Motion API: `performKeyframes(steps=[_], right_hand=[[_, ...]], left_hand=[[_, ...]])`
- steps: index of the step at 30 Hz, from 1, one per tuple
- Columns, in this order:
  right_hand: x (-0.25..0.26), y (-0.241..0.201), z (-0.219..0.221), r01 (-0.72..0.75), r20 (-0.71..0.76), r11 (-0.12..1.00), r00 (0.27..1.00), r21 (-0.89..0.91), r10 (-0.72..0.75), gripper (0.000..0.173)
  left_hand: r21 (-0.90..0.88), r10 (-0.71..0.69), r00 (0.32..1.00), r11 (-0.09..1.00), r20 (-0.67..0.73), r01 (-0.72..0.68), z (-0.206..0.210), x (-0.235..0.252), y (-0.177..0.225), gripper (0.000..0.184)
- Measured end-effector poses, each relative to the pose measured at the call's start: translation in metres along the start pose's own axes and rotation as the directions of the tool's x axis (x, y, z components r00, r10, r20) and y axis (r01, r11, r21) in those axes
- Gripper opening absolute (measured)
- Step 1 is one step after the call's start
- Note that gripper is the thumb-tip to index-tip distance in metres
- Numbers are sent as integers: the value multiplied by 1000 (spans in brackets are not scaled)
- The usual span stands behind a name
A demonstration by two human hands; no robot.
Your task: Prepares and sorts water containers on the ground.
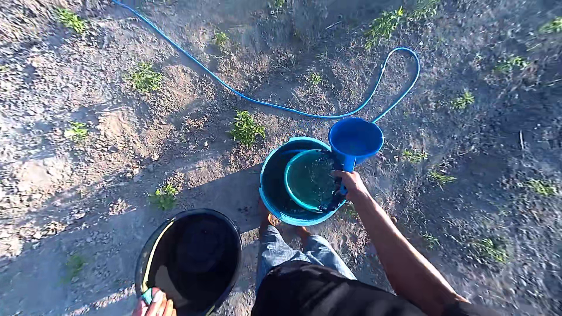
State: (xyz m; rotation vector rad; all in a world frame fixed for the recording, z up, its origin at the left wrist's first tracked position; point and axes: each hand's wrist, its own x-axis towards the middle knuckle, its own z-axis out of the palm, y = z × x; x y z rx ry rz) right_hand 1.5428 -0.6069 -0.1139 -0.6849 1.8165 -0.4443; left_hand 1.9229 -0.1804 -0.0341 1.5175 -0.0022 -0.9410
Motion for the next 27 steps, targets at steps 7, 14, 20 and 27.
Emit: performKeyframes(steps=[7, 14, 20, 27], right_hand=[[-113, 2, -70, 48, -174, 939, 985, 340, 12, 12], [-225, 66, -102, 161, -334, 756, 939, 634, 80, 5], [-275, 158, -82, 184, -458, 624, 832, 759, 312, 6], [-321, 275, -45, 95, -515, 581, 591, 809, 621, 13]], left_hand=[[148, -53, 929, 989, 366, -2, 63, 89, 104, 19], [421, -139, 756, 887, 639, -193, 178, 93, 205, 18], [423, -250, 440, 832, 863, -358, 252, 98, 234, 19], [487, -276, 415, 650, 867, -584, 375, 94, 162, 23]])
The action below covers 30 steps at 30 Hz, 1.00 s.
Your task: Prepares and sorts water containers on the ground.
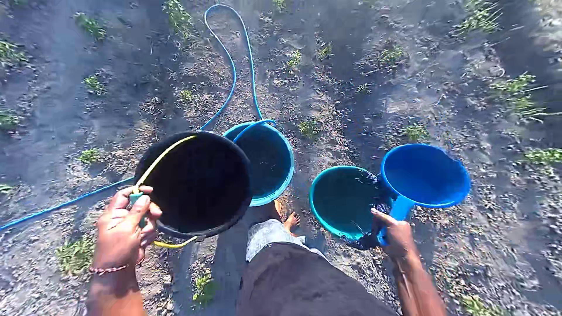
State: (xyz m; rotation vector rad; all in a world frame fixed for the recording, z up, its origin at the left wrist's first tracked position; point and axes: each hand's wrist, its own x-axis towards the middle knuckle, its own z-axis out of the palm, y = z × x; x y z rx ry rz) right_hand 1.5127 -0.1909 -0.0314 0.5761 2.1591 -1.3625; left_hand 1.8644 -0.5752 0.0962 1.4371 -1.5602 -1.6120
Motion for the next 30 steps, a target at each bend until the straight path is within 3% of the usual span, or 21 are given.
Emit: performKeyframes(steps=[4, 7, 11, 15, 22, 27, 30], right_hand=[[-7, 42, -55, -83, -194, 992, 976, 98, 101, 15], [-21, 83, -95, -112, -315, 968, 932, 224, 180, 14], [-47, 141, -137, -178, -389, 929, 870, 324, 302, 11], [-57, 211, -160, -215, -421, 851, 795, 479, 437, 8], [-67, 329, -131, -160, -442, 635, 591, 755, 675, 5], [-57, 418, -90, -160, -374, 500, 485, 851, 791, 14], [-50, 472, -63, -205, -315, 457, 487, 866, 815, 23]], left_hand=[[61, -126, 991, 991, 48, 123, 65, 80, -37, 17], [234, -130, 985, 967, 116, 100, 117, 126, -78, 21], [551, -180, 966, 833, 184, 51, 182, 163, -133, 33], [715, -218, 964, 698, 155, 44, 218, 188, -175, 37], [895, -301, 936, 445, 184, -32, 231, 222, -194, 42], [882, -314, 930, 471, 191, -22, 230, 225, -205, 38], [871, -263, 943, 490, 202, -49, 220, 222, -204, 35]])
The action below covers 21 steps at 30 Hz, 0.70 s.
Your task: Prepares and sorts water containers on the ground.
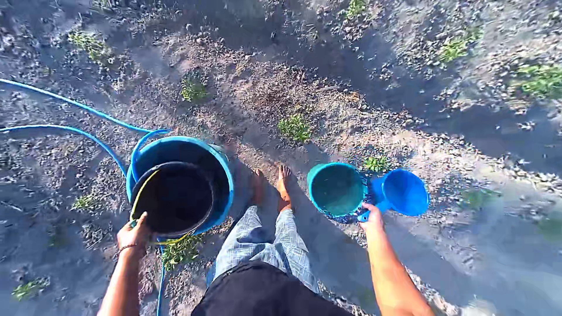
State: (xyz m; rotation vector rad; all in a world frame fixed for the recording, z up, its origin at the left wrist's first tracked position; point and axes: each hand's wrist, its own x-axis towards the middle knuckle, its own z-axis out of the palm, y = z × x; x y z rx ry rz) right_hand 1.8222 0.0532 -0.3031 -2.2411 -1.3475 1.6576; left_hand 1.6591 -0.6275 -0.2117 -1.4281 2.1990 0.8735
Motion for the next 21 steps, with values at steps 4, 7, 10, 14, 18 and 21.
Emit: performKeyframes(steps=[4, 7, 10, 14, 18, 21], right_hand=[[50, 48, 9, -58, 20, 997, 998, -43, 59, 26], [69, 78, 14, -131, 30, 986, 990, -102, 135, 32], [83, 102, 19, -155, 44, 985, 986, -79, 159, 39], [81, 119, 18, -171, 41, 985, 984, -32, 172, 36], [82, 124, 21, -197, 19, 979, 980, -50, 198, 41], [81, 127, 31, -196, -28, 971, 981, -140, 194, 53]], left_hand=[[-78, 18, 999, 997, -29, -20, 6, -14, 4, 27], [-56, 1, 999, 998, -36, -3, 14, -31, 6, 24], [-17, 7, 998, 1000, -56, -8, 20, -39, 3, 26], [19, -14, 996, 1000, -85, 15, 19, -40, -5, 32], [20, -18, 995, 1000, -98, 20, 29, -50, -5, 29], [5, -25, 995, 1000, -100, 26, 34, -57, 3, 30]])
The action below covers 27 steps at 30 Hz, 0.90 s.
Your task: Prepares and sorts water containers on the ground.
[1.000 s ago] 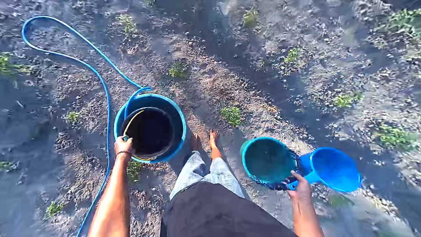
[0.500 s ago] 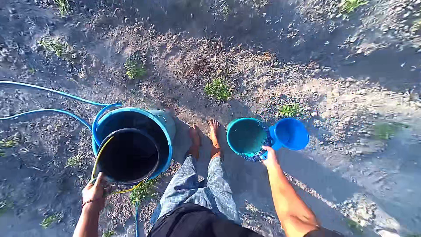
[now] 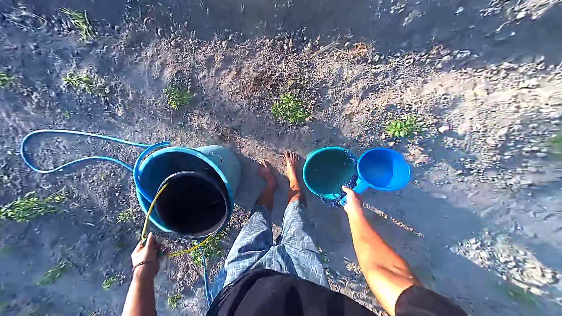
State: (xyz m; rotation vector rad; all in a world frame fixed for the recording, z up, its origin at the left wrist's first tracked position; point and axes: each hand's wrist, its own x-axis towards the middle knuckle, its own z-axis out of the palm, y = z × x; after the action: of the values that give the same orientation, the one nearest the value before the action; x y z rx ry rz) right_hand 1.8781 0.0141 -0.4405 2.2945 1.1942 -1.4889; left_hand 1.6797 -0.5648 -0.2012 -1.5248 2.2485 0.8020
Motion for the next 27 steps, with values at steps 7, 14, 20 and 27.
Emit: performKeyframes(steps=[7, 14, 20, 27], right_hand=[[-34, -25, -25, 119, -59, 931, 987, -346, -148, 63], [-168, -47, 49, 710, 530, 519, 702, -475, -476, 47], [-279, 14, 220, 918, 858, 250, 381, -308, -344, 60], [-301, 68, 294, 875, 815, 246, 479, -417, -325, 41]], left_hand=[[-122, 16, 1000, 992, 24, -13, 8, -3, -1, 23], [-397, 160, 984, 910, 76, -117, 8, -4, -17, 20], [-546, 326, 944, 799, 42, -252, 15, -13, -19, 26], [-784, 444, 870, 609, 216, -116, -15, -13, -26, 28]])
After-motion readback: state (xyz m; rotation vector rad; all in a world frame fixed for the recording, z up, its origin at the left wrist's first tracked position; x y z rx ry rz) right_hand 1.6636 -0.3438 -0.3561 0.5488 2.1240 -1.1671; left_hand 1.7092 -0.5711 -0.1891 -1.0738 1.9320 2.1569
